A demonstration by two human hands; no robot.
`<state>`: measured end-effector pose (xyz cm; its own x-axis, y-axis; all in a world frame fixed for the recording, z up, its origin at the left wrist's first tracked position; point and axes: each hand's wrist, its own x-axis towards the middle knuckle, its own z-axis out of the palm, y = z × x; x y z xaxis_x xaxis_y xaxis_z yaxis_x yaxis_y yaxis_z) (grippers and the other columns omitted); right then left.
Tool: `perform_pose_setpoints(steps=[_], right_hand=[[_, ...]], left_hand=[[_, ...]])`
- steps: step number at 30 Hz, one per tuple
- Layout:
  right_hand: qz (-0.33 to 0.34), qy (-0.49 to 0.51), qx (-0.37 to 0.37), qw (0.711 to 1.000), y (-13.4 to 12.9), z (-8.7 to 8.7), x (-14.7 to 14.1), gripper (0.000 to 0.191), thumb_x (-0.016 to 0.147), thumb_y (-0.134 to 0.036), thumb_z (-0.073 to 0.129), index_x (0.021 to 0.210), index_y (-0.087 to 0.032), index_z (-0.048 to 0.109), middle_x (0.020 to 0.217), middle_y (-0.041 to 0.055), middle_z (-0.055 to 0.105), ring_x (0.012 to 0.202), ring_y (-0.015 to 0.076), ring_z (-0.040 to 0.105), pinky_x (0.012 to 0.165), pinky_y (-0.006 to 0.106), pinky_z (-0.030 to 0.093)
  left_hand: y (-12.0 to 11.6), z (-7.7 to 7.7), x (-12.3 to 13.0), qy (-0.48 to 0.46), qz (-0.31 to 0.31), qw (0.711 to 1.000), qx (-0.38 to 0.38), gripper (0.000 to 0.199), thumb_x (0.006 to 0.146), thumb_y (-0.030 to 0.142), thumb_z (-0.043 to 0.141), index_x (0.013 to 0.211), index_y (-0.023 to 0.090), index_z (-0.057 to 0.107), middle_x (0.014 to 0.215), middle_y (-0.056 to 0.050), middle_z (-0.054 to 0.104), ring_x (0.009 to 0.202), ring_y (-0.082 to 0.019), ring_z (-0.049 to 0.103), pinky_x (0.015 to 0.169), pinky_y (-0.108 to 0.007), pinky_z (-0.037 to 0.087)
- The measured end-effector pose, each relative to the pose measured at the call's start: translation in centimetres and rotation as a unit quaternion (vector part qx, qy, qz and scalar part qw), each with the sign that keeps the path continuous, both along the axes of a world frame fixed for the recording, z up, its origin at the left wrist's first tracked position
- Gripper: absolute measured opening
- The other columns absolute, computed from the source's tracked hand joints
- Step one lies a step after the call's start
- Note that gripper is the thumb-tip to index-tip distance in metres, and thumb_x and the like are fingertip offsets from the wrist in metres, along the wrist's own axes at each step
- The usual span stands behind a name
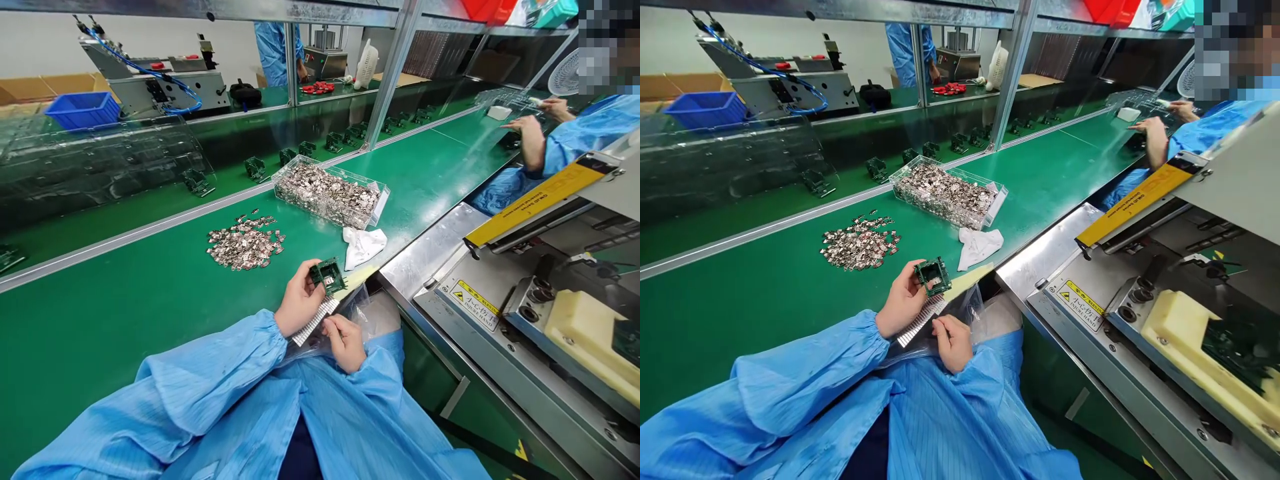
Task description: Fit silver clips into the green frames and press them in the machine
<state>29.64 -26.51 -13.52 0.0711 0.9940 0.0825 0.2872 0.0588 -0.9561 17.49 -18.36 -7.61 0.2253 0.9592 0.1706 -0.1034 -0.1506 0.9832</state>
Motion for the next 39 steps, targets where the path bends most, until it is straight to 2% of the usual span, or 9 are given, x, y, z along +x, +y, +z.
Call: perform_pose_setpoints(steps=[6, 9, 14, 17, 23, 28, 31, 34, 39], right_hand=[[0.04, -0.073, -0.054, 0.995, -0.2, 0.2, 1.7, 0.036, 0.076, -0.043, 0.07, 0.047, -0.021, 0.063, 0.041, -0.0017, 0.056, 0.037, 0.0131, 0.048, 0.039, 0.023, 0.032], [0.037, -0.095, -0.054, 0.993, -0.1, 2.6, 2.6, 0.031, 0.078, -0.041, 0.069, 0.054, -0.021, 0.067, 0.043, -0.0013, 0.059, 0.039, 0.0142, 0.051, 0.04, 0.024, 0.034], [0.032, -0.116, -0.01, 0.993, 0.2, 7.8, 3.6, 0.022, 0.088, -0.037, 0.059, 0.085, -0.023, 0.075, 0.074, 0.0024, 0.073, 0.063, 0.019, 0.065, 0.059, 0.029, 0.049], [0.03, -0.154, 0.018, 0.987, 0.6, 9.1, 3.8, 0.018, 0.087, -0.033, 0.06, 0.088, -0.024, 0.075, 0.081, 0.0029, 0.074, 0.073, 0.0214, 0.068, 0.067, 0.032, 0.051], [-0.029, -0.156, 0.027, 0.987, 0.9, 9.2, 3.6, 0.014, 0.086, -0.034, 0.065, 0.081, -0.023, 0.073, 0.077, 0.0035, 0.072, 0.068, 0.0216, 0.065, 0.064, 0.033, 0.049], [-0.054, -0.066, 0.137, 0.987, 2.0, 9.3, 1.7, 0.01, 0.09, -0.025, 0.059, 0.09, -0.022, 0.068, 0.089, 0.0046, 0.064, 0.084, 0.02, 0.061, 0.076, 0.033, 0.05], [-0.105, -0.079, 0.19, 0.973, 2.9, 8.9, 0.3, 0.006, 0.087, -0.024, 0.063, 0.087, -0.022, 0.068, 0.099, 0.0065, 0.06, 0.094, 0.0216, 0.06, 0.083, 0.036, 0.049], [-0.143, -0.105, 0.2, 0.964, 3.4, 8.3, -0.6, 0.007, 0.086, -0.027, 0.065, 0.086, -0.022, 0.07, 0.11, 0.0079, 0.059, 0.104, 0.0239, 0.058, 0.089, 0.04, 0.047], [-0.164, -0.115, 0.184, 0.962, 3.7, 8.1, -1.1, 0.009, 0.084, -0.028, 0.066, 0.079, -0.021, 0.07, 0.109, 0.0083, 0.058, 0.106, 0.0248, 0.057, 0.091, 0.04, 0.046]], left_hand=[[-0.3, 0.1, -0.1, -0.043, 0.009, 0.999, -0.02, 0.039, 0.082, 0.035, 0.066, 0.113, 0.018, 0.049, 0.097, -0.004, 0.061, 0.086, -0.014, 0.062, 0.076, -0.027, 0.056], [-0.6, 0.0, -0.2, -0.086, -0.016, 0.995, -0.052, 0.044, 0.083, 0.043, 0.065, 0.115, 0.02, 0.047, 0.101, -0.005, 0.059, 0.085, -0.015, 0.063, 0.07, -0.028, 0.059], [-1.1, 0.1, -0.6, -0.078, -0.021, 0.996, -0.038, 0.04, 0.087, 0.042, 0.061, 0.118, 0.021, 0.047, 0.097, -0.003, 0.057, 0.079, -0.013, 0.061, 0.07, -0.026, 0.058], [-1.3, 0.2, -0.9, -0.054, -0.017, 0.998, -0.003, 0.036, 0.089, 0.038, 0.058, 0.119, 0.02, 0.048, 0.091, -0.002, 0.058, 0.073, -0.011, 0.059, 0.069, -0.024, 0.054], [-1.5, 0.4, -1.0, -0.035, -0.01, 0.999, 0.011, 0.034, 0.091, 0.035, 0.055, 0.12, 0.019, 0.047, 0.086, -0.001, 0.058, 0.068, -0.011, 0.056, 0.063, -0.022, 0.048], [-1.5, 0.5, -0.9, -0.035, -0.017, 0.999, 0.017, 0.033, 0.091, 0.033, 0.055, 0.121, 0.02, 0.047, 0.093, -0.003, 0.061, 0.074, -0.012, 0.058, 0.066, -0.022, 0.048], [-1.6, 0.6, -0.9, -0.044, -0.022, 0.999, 0.014, 0.033, 0.091, 0.031, 0.054, 0.122, 0.02, 0.046, 0.096, -0.004, 0.062, 0.078, -0.013, 0.061, 0.068, -0.023, 0.05], [-1.7, 0.7, -1.0, -0.047, -0.03, 0.998, 0.019, 0.033, 0.091, 0.027, 0.055, 0.121, 0.02, 0.046, 0.097, -0.005, 0.063, 0.08, -0.013, 0.062, 0.069, -0.023, 0.05], [-1.9, 0.6, -1.2, -0.018, -0.039, 0.999, 0.027, 0.032, 0.092, 0.025, 0.051, 0.124, 0.021, 0.045, 0.093, -0.004, 0.066, 0.076, -0.013, 0.062, 0.066, -0.022, 0.048]])
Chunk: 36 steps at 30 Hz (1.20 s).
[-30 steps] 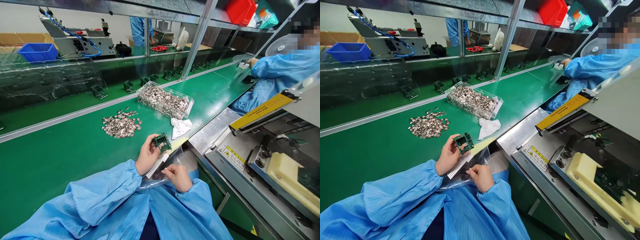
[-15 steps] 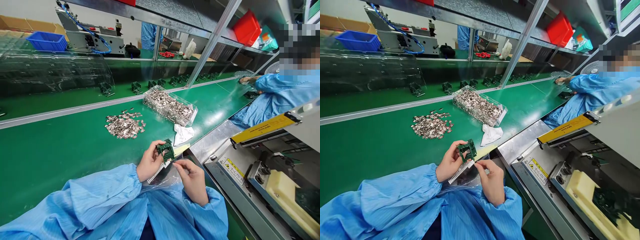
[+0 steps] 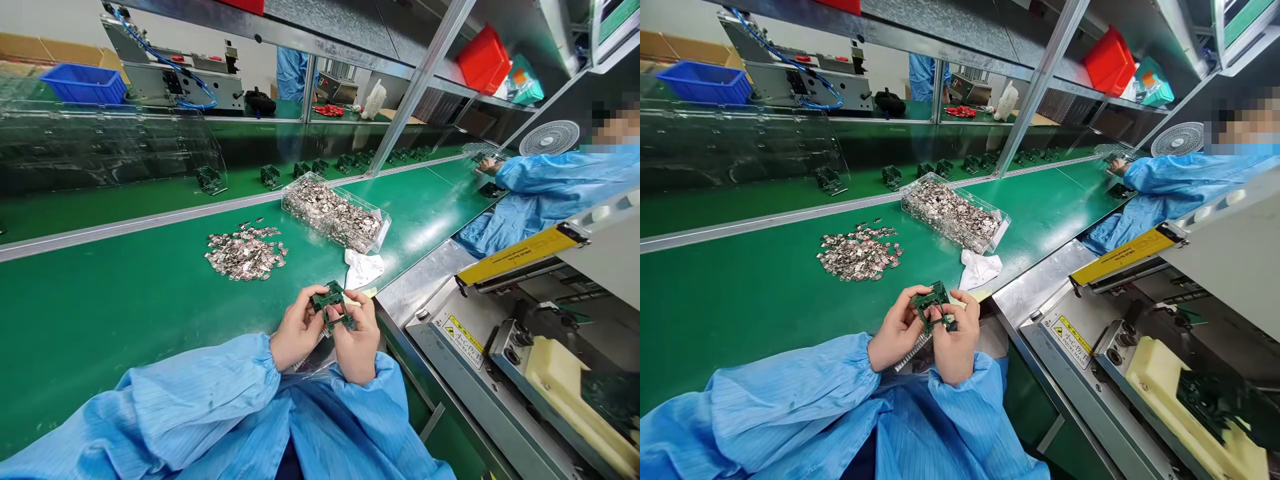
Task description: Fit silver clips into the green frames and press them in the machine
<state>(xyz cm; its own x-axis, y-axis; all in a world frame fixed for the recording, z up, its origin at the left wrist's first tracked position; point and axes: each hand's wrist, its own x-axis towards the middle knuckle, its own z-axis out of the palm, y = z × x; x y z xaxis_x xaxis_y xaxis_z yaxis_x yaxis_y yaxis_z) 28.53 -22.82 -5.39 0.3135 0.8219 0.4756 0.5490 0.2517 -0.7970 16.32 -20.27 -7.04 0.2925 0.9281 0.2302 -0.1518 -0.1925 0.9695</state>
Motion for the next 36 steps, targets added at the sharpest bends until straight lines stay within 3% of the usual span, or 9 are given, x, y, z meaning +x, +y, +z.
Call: perform_pose_setpoints(steps=[8, 14, 17, 22, 25, 28, 32, 34, 36], right_hand=[[0.046, 0.17, -0.065, 0.982, 0.2, -0.4, 0.0, 0.022, 0.08, -0.037, 0.07, 0.071, -0.019, 0.061, 0.104, 0.0089, 0.058, 0.097, 0.023, 0.059, 0.076, 0.033, 0.05], [0.128, 0.317, -0.099, 0.935, -0.1, -0.9, 1.5, 0.029, 0.076, -0.04, 0.075, 0.075, -0.02, 0.054, 0.098, 0.0062, 0.063, 0.089, 0.0209, 0.062, 0.072, 0.032, 0.053], [0.176, 0.245, -0.082, 0.95, -1.6, 0.2, 3.6, 0.027, 0.082, -0.034, 0.07, 0.104, -0.023, 0.06, 0.123, 0.01, 0.06, 0.112, 0.0255, 0.057, 0.084, 0.036, 0.052], [0.22, 0.054, -0.027, 0.974, -6.7, 2.6, 7.5, 0.068, 0.08, -0.028, 0.074, 0.14, -0.029, 0.044, 0.141, 0.0086, 0.049, 0.131, 0.0282, 0.044, 0.104, 0.043, 0.042], [0.16, 0.073, -0.006, 0.984, -10.6, 3.3, 10.8, 0.063, 0.077, -0.029, 0.077, 0.135, -0.029, 0.051, 0.131, 0.008, 0.058, 0.12, 0.0279, 0.055, 0.1, 0.042, 0.047], [-0.018, 0.123, 0.068, 0.99, -15.4, 3.7, 15.6, 0.061, 0.075, -0.028, 0.079, 0.131, -0.026, 0.055, 0.129, 0.0084, 0.06, 0.118, 0.027, 0.058, 0.1, 0.042, 0.049], [-0.384, 0.159, 0.273, 0.868, -21.9, 4.2, 22.4, 0.06, 0.07, -0.03, 0.083, 0.125, -0.022, 0.059, 0.129, 0.0059, 0.059, 0.124, 0.0286, 0.052, 0.112, 0.055, 0.034], [-0.454, 0.162, 0.28, 0.83, -24.1, 4.4, 24.8, 0.065, 0.067, -0.033, 0.084, 0.125, -0.021, 0.058, 0.129, 0.0075, 0.059, 0.127, 0.032, 0.049, 0.113, 0.062, 0.027], [-0.457, 0.153, 0.24, 0.843, -25.3, 4.7, 26.4, 0.071, 0.066, -0.036, 0.085, 0.129, -0.02, 0.056, 0.131, 0.0096, 0.058, 0.129, 0.0337, 0.046, 0.112, 0.065, 0.025]], left_hand=[[-0.2, 0.2, -0.3, 0.074, 0.016, 0.996, 0.042, 0.031, 0.092, 0.024, 0.052, 0.122, 0.021, 0.048, 0.067, 0.004, 0.051, 0.053, -0.009, 0.045, 0.051, -0.02, 0.036], [-0.1, 0.3, -0.7, 0.087, -0.028, 0.995, 0.03, 0.033, 0.092, 0.03, 0.052, 0.123, 0.02, 0.048, 0.073, 0.001, 0.058, 0.062, -0.012, 0.056, 0.058, -0.022, 0.044], [-0.5, 1.3, -0.9, 0.089, -0.059, 0.994, 0.004, 0.036, 0.092, 0.032, 0.051, 0.125, 0.02, 0.045, 0.085, -0.003, 0.063, 0.075, -0.016, 0.062, 0.069, -0.026, 0.05], [-1.4, 6.2, 0.5, 0.192, -0.235, 0.953, 0.019, 0.032, 0.091, 0.027, 0.05, 0.123, 0.019, 0.048, 0.1, -0.006, 0.065, 0.076, -0.015, 0.063, 0.067, -0.025, 0.051], [-0.7, 9.2, 4.3, 0.213, -0.385, 0.896, 0.059, 0.043, 0.09, 0.025, 0.053, 0.132, 0.021, 0.044, 0.097, -0.005, 0.068, 0.074, -0.014, 0.065, 0.063, -0.024, 0.051], [-0.1, 11.0, 11.3, 0.191, -0.438, 0.863, 0.164, 0.052, 0.088, 0.027, 0.058, 0.137, 0.022, 0.042, 0.113, -0.009, 0.068, 0.1, -0.021, 0.066, 0.08, -0.03, 0.054], [-1.3, 11.9, 23.1, 0.161, -0.385, 0.844, 0.336, 0.057, 0.082, 0.033, 0.066, 0.134, 0.017, 0.047, 0.138, -0.017, 0.053, 0.128, -0.028, 0.051, 0.11, -0.042, 0.04], [-2.4, 12.3, 28.3, 0.17, -0.384, 0.846, 0.327, 0.072, 0.078, 0.036, 0.071, 0.139, 0.013, 0.042, 0.146, -0.02, 0.045, 0.136, -0.031, 0.043, 0.115, -0.044, 0.034], [-3.2, 12.7, 32.0, 0.184, -0.397, 0.852, 0.286, 0.079, 0.075, 0.037, 0.074, 0.14, 0.01, 0.039, 0.145, -0.022, 0.044, 0.135, -0.035, 0.043, 0.113, -0.047, 0.036]])
